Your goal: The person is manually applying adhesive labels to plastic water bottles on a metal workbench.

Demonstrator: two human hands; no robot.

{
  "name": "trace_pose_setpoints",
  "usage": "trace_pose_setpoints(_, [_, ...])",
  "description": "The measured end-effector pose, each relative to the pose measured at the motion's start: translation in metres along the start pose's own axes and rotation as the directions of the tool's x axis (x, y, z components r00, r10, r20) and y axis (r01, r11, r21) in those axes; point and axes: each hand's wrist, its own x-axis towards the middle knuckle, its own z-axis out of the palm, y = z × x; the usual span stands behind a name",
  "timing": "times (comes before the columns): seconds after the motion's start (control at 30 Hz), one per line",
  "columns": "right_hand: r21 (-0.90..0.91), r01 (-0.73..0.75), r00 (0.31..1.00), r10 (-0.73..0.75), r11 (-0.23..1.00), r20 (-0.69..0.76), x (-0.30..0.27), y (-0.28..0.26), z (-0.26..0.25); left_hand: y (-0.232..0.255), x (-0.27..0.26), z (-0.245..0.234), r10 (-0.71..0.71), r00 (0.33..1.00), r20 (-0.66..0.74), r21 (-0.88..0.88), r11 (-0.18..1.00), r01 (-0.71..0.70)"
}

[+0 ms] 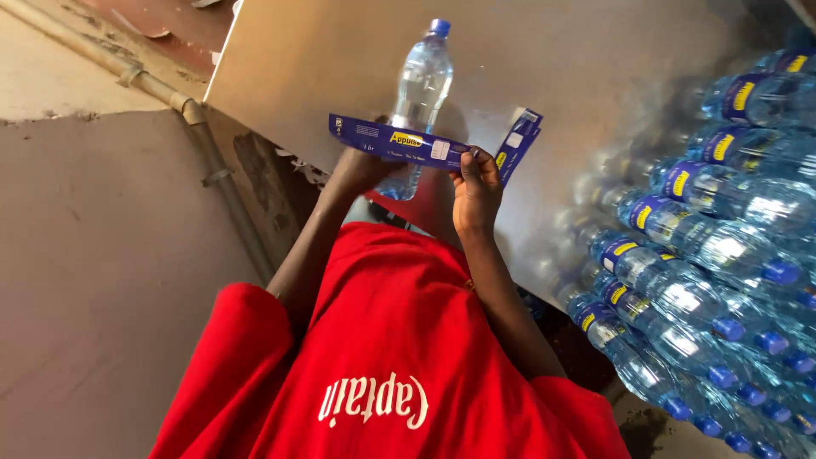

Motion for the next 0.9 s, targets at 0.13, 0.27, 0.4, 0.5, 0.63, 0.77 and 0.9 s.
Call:
trace_pose_setpoints(0.13, [-0.060,-0.031,0.999,0.028,0.998,-0.042,-0.009,0.029,0.000,0.031,-0.070,-0.023,0.282,0.959,-0.024,-0.641,0.732,-0.231])
trace_pose_setpoints(0.27, [-0.052,-0.083,0.993,0.079,0.995,-0.082,-0.028,0.029,0.004,0.039,-0.080,-0.015,-0.165,0.971,-0.171,-0.801,0.598,-0.039])
trace_pose_setpoints(0.4, [-0.056,-0.109,0.985,0.100,0.992,-0.139,-0.030,0.037,0.005,0.057,-0.086,-0.021,-0.199,0.955,-0.220,-0.810,0.583,-0.065])
trace_pose_setpoints(0.5, [-0.136,-0.116,0.980,0.090,0.984,-0.180,-0.032,0.030,0.013,0.056,-0.091,-0.016,-0.246,0.949,-0.196,-0.845,0.533,-0.037])
trace_pose_setpoints(0.63, [-0.164,-0.124,0.972,0.087,0.979,-0.217,-0.028,0.030,0.013,0.059,-0.093,-0.016,-0.276,0.943,-0.188,-0.869,0.494,-0.029])
trace_pose_setpoints(0.77, [-0.175,-0.144,0.969,0.103,0.974,-0.224,-0.026,0.031,0.012,0.046,-0.086,-0.005,-0.248,0.954,-0.166,-0.857,0.514,-0.016])
trace_pose_setpoints(0.9, [-0.146,-0.154,0.965,0.117,0.977,-0.236,-0.025,0.037,0.007,0.061,-0.088,-0.009,-0.223,0.951,-0.214,-0.828,0.558,-0.055])
